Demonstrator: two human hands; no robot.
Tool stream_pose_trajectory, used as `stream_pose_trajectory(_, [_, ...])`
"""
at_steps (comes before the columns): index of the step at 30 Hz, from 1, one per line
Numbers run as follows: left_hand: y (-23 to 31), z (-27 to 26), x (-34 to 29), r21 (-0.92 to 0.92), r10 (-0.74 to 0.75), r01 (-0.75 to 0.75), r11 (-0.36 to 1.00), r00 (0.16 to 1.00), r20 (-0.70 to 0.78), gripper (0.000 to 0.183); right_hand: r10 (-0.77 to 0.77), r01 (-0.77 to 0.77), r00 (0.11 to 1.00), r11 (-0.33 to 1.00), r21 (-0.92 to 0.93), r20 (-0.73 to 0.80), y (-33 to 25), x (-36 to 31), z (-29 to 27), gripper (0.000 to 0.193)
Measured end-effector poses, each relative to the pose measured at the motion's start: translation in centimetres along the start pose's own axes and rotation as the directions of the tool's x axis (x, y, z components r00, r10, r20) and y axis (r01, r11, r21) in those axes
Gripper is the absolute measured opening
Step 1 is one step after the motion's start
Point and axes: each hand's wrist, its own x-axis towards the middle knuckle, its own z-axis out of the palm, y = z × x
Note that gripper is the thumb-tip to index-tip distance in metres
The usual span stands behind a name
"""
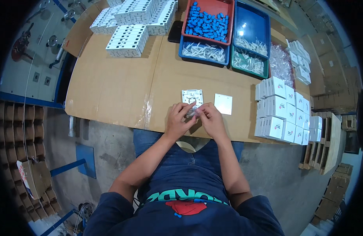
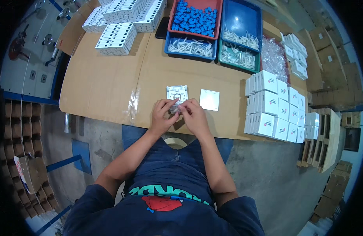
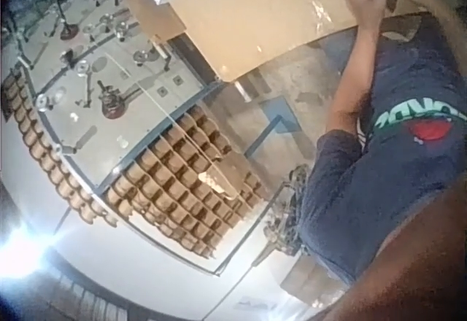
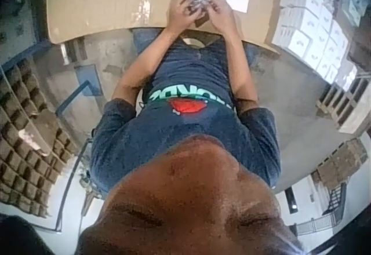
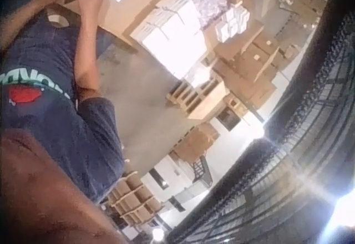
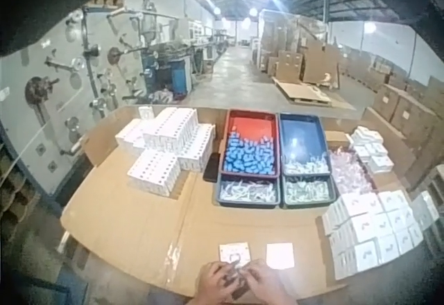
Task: Assembling an electronic component by placing a circuit board and a clear cover into a white plastic housing.
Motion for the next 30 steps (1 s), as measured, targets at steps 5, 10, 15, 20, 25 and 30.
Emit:
stream_pose_trajectory(5, [-0.5, 0.5, -0.7, -0.007, 0.06, -0.06, 0.998, 0.998, -0.021, 0.052, -0.091, 0.09, 0.99, 0.996, 0.014, 0.106, 2.2, -1.0, 0.5, 0.015])
stream_pose_trajectory(10, [-0.6, 0.4, -1.2, -0.041, -0.041, 0.039, 0.998, 0.998, -0.049, 0.05, 0.0, 0.004, 0.997, 0.999, 0.054, -0.073, 3.0, 1.1, -1.3, 0.016])
stream_pose_trajectory(15, [-1.4, 0.9, 0.0, -0.089, -0.161, 0.153, 0.984, 0.984, -0.082, 0.046, -0.117, 0.099, 0.941, 0.992, -0.072, -0.317, 6.7, 10.2, -8.9, 0.019])
stream_pose_trajectory(20, [-0.8, 1.4, 0.7, -0.159, -0.179, 0.163, 0.974, 0.979, -0.093, 0.044, -0.192, -0.042, 0.851, 0.902, -0.429, -0.488, 8.6, 18.7, -17.1, 0.025])
stream_pose_trajectory(25, [-0.8, 1.6, -0.3, -0.106, -0.167, 0.158, 0.982, 0.982, -0.087, 0.044, -0.206, -0.183, 0.824, 0.785, -0.591, -0.528, 10.8, 23.2, -20.6, 0.028])
stream_pose_trajectory(30, [-1.0, 1.2, -0.8, -0.073, -0.177, 0.17, 0.983, 0.98, -0.091, 0.046, -0.089, -0.264, 0.898, 0.674, -0.69, -0.431, 12.1, 25.1, -18.6, 0.028])
